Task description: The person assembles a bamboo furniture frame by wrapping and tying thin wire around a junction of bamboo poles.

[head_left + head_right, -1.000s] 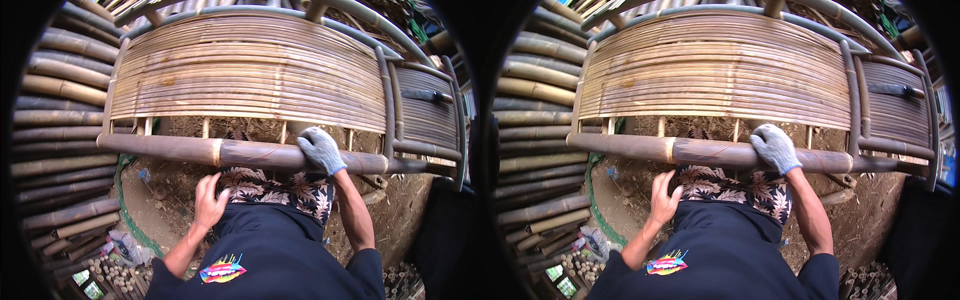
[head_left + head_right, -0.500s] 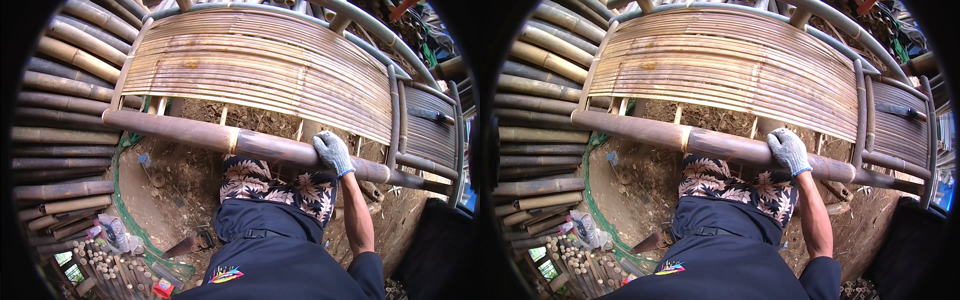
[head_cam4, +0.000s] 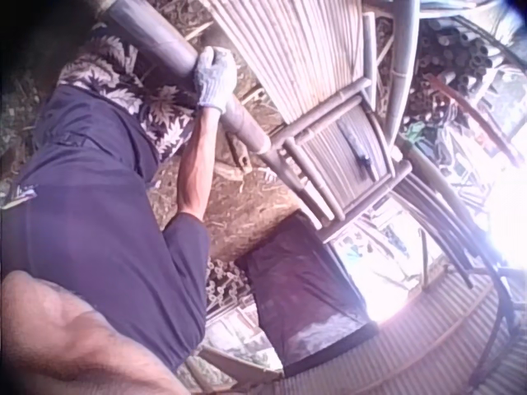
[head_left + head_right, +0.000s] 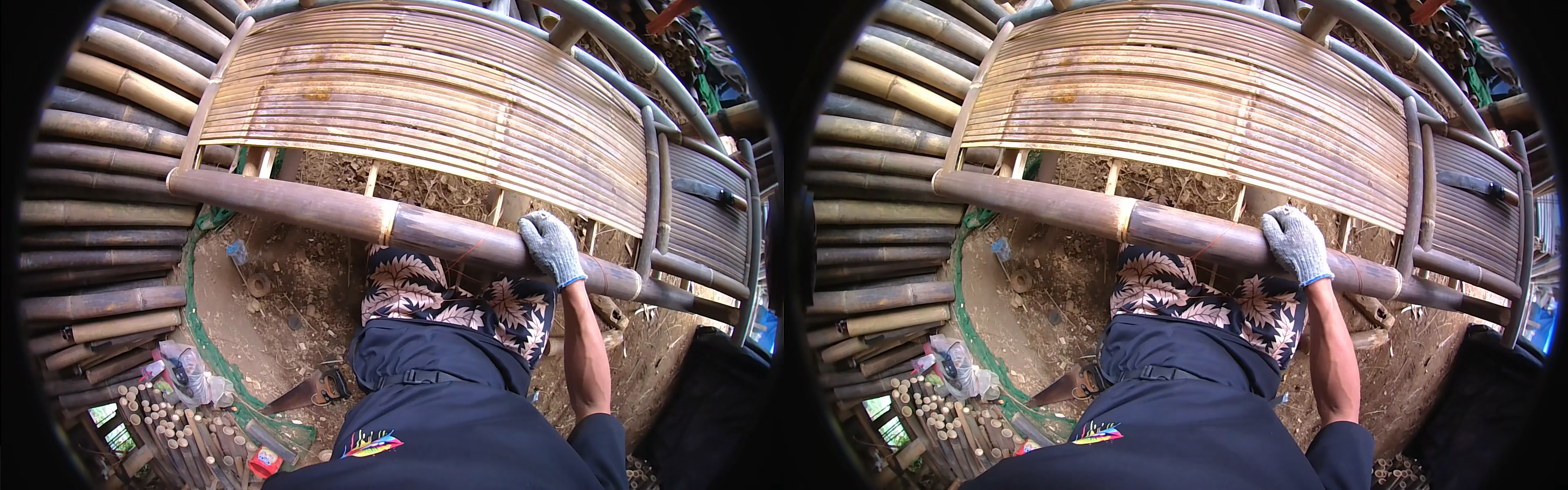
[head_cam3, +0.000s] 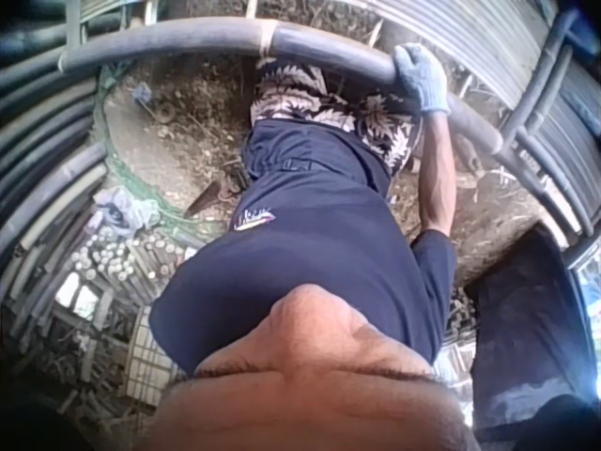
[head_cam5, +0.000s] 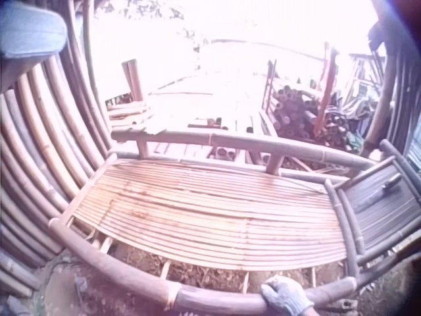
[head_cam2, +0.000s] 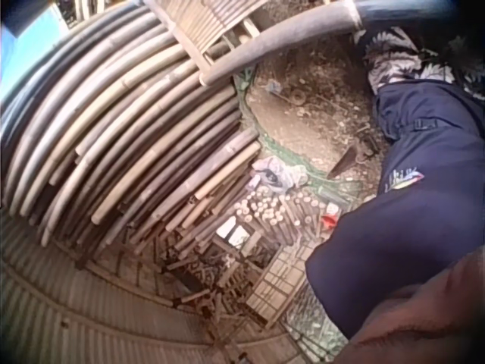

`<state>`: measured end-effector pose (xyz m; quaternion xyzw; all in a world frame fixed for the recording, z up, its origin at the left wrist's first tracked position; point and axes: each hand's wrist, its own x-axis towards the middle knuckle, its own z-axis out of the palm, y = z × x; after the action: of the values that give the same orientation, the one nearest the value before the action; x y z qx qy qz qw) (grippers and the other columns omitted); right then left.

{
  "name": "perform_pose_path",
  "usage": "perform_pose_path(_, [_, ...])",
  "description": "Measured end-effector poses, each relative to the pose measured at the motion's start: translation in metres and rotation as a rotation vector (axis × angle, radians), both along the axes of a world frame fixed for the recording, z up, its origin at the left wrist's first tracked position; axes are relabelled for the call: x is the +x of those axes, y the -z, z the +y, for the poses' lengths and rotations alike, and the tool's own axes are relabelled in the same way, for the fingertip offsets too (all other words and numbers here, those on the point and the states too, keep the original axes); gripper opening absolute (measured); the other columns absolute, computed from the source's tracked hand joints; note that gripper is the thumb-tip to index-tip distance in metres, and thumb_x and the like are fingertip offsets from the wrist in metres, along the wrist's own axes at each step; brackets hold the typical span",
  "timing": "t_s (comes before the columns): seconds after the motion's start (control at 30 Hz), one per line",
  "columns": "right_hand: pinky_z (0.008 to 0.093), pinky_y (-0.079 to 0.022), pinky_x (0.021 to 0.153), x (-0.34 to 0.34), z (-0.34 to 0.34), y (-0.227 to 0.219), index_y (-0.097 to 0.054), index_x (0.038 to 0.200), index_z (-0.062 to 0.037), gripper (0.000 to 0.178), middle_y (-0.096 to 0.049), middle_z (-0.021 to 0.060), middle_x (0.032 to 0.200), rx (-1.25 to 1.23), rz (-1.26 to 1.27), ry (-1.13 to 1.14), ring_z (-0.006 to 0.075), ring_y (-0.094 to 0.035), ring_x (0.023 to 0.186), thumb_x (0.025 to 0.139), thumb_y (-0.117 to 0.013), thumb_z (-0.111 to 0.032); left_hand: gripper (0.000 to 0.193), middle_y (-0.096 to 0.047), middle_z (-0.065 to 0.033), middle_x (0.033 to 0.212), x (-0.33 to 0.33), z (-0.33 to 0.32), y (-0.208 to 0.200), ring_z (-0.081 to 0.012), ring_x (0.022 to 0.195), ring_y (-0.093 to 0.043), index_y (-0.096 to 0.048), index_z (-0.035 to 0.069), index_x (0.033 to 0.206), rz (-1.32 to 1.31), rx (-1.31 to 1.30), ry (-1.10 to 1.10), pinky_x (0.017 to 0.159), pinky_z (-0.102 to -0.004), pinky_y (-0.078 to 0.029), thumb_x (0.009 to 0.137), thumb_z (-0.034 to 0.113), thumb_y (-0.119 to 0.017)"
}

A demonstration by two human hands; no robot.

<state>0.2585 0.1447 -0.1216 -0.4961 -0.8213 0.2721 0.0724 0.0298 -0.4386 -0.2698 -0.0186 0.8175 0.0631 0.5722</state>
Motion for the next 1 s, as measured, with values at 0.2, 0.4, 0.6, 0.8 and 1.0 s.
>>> perform_pose_path(0.2, [0.0434, -0.05, 0.084, -0.001, 0.0, -0.003, -0.07, 0.095, -0.0049, 0.03, -0.069, 0.0177, 0.095, -0.021, -0.02, -0.005, 0.0365, -0.065, 0.093, 0.095, -0.054, -0.029, 0.034, -0.064, -0.0238, 0.116, -0.002, 0.001, -0.001, -0.0333, 0.109, -0.061, -0.059, -0.001, 0.122, 0.013, 0.001, 0.0, 0.095, -0.0431, -0.047, 0.099, 0.023, -0.054])
perform_pose_path(0.4, [0.0428, -0.05, 0.087, 0.003, 0.005, -0.002, -0.069, 0.101, -0.0026, 0.03, -0.068, 0.0192, 0.1, -0.058, 0.07, -0.06, 0.0371, -0.064, 0.097, 0.095, -0.052, -0.027, 0.032, -0.065, -0.0238, 0.113, -0.013, -0.007, 0.0, -0.033, 0.107, -0.063, -0.06, -0.001, 0.12, -0.008, -0.087, 0.155, 0.093, -0.043, -0.048, 0.099, 0.022, -0.054])
perform_pose_path(0.6, [0.0388, -0.05, 0.091, 0.02, 0.033, 0.016, -0.067, 0.111, 0.0029, 0.036, -0.069, 0.0208, 0.108, -0.248, 0.208, -0.12, 0.033, -0.065, 0.103, 0.093, -0.054, -0.026, 0.04, -0.063, -0.0213, 0.127, -0.085, 0.217, -0.075, -0.0288, 0.119, -0.06, -0.055, -0.005, 0.129, 0.55, 0.78, 0.014, 0.101, -0.0379, -0.047, 0.097, 0.016, -0.061])
perform_pose_path(0.8, [0.0373, -0.047, 0.064, -0.034, 0.041, -0.004, -0.069, 0.085, 0.0044, 0.047, -0.061, 0.0136, 0.066, -0.46, 0.109, -0.107, 0.0178, -0.052, 0.062, 0.091, -0.059, -0.041, 0.054, -0.067, -0.0074, 0.091, -0.002, 0.414, -0.126, -0.0165, 0.087, -0.063, -0.064, -0.006, 0.109, -0.35, 0.829, 0.134, 0.085, -0.0308, -0.051, 0.09, 0.044, -0.072])
perform_pose_path(1.0, [0.0435, -0.051, 0.078, 0.001, 0.017, -0.003, -0.069, 0.085, -0.0003, 0.039, -0.067, 0.0214, 0.088, -0.158, 0.135, 0.102, 0.0373, -0.066, 0.087, 0.089, -0.059, -0.038, 0.031, -0.051, 0.0028, 0.061, 0.018, 0.402, -0.194, -0.006, 0.051, -0.05, -0.065, -0.001, 0.1, -0.334, 1.053, -0.025, 0.055, -0.0228, -0.048, 0.103, 0.029, -0.057])
